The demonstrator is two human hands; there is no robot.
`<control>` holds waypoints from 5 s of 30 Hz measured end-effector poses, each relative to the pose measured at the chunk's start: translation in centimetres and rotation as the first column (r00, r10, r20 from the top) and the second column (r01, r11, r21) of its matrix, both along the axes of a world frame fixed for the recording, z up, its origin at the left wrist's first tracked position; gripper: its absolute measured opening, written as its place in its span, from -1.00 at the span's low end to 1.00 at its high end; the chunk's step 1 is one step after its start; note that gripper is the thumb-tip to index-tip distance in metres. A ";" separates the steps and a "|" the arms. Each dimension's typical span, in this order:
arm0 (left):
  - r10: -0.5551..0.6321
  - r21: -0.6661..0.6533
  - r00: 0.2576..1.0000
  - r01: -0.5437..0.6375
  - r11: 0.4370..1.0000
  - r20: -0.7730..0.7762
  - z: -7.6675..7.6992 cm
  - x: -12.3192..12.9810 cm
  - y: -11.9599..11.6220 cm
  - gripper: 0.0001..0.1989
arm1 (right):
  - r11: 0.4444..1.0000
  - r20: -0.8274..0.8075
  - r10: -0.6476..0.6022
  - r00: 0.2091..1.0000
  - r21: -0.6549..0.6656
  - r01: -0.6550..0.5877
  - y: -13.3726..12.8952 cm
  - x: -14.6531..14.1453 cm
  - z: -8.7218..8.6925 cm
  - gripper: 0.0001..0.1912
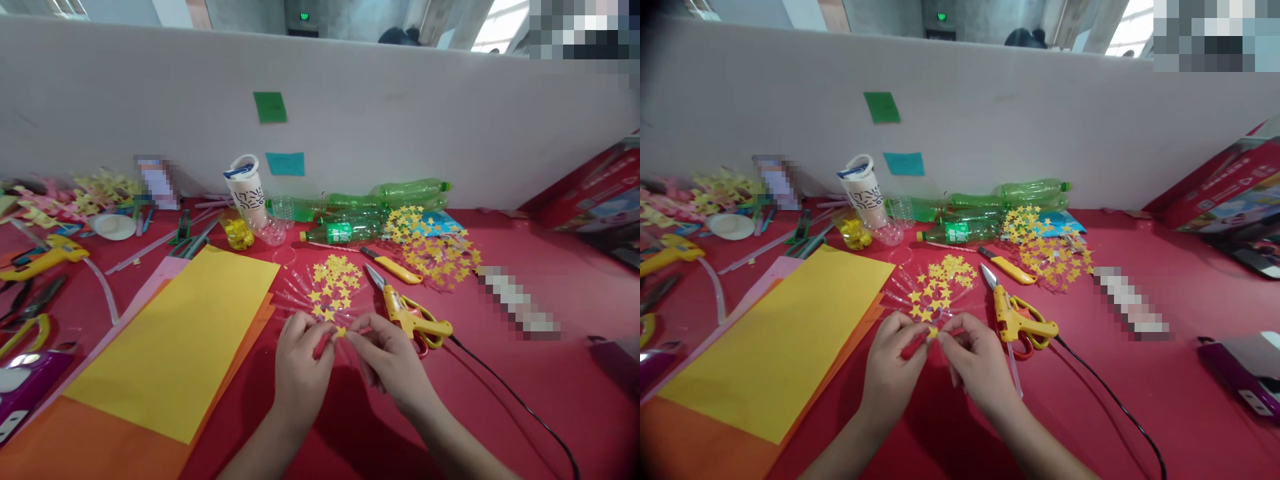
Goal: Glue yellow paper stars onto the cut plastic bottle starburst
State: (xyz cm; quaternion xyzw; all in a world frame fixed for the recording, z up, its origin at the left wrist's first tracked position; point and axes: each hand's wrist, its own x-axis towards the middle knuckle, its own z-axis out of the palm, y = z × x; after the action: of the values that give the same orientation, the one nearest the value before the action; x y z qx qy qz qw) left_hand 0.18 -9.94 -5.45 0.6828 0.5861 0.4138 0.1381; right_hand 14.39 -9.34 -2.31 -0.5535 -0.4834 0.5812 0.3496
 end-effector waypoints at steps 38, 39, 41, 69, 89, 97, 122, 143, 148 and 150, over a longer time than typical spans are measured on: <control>-0.092 0.160 0.995 0.083 0.984 0.050 -0.7 0.3 0.0 -0.86 | 0.999 -0.023 -0.008 1.000 -0.047 0.007 1.0 -0.5 -1.2 -0.88; -0.090 0.156 0.995 0.081 0.984 0.052 -0.8 0.3 0.0 -0.86 | 0.999 -0.035 -0.005 0.999 -0.047 0.004 1.0 -0.4 -1.2 -0.87; -0.088 0.150 0.995 0.080 0.985 0.054 -0.8 0.3 0.0 -0.86 | 0.999 -0.043 -0.003 0.999 -0.049 0.001 0.9 -0.4 -1.3 -0.85; -0.062 0.103 0.997 0.067 0.992 -0.050 -0.2 -1.4 0.1 -0.88 | 0.886 0.671 -0.162 0.724 0.422 -0.193 2.6 4.2 0.2 -0.90; 0.088 0.193 0.965 -0.138 0.971 0.247 3.4 -4.9 3.8 -0.90 | 0.838 0.746 0.059 0.664 0.324 -0.439 2.7 1.3 -1.5 -0.86; 0.050 0.291 0.967 -0.124 0.949 0.251 5.6 -2.7 5.3 -0.83 | 0.861 0.813 -0.169 0.557 0.397 -0.318 7.8 5.1 3.3 -0.78; 0.094 0.322 0.988 -0.129 0.938 0.123 2.3 -3.8 6.5 -0.80 | 0.846 0.850 0.372 0.373 -0.145 -0.513 22.4 1.7 -2.0 -0.70; -0.104 -0.039 0.941 0.123 0.992 0.322 7.1 -0.6 4.2 -0.89 | 0.563 0.616 0.112 0.779 0.607 -0.561 7.7 1.7 7.4 -0.88; -0.083 -0.045 0.940 0.103 0.994 0.332 7.0 -1.3 3.7 -0.86 | 0.752 0.944 -0.090 0.318 0.274 -0.599 7.2 8.1 4.5 -0.66; -0.067 -0.054 0.941 0.090 0.994 0.333 6.9 -1.5 3.6 -0.87 | 0.822 0.990 -0.011 0.138 0.088 -0.563 6.4 10.2 2.3 -0.65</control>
State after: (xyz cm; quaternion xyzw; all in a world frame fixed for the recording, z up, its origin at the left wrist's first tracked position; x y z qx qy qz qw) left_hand -1.30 -6.30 1.49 0.6214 0.5408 0.4961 0.2742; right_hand 24.63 -2.96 0.02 -0.5902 -0.8059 0.0271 -0.0371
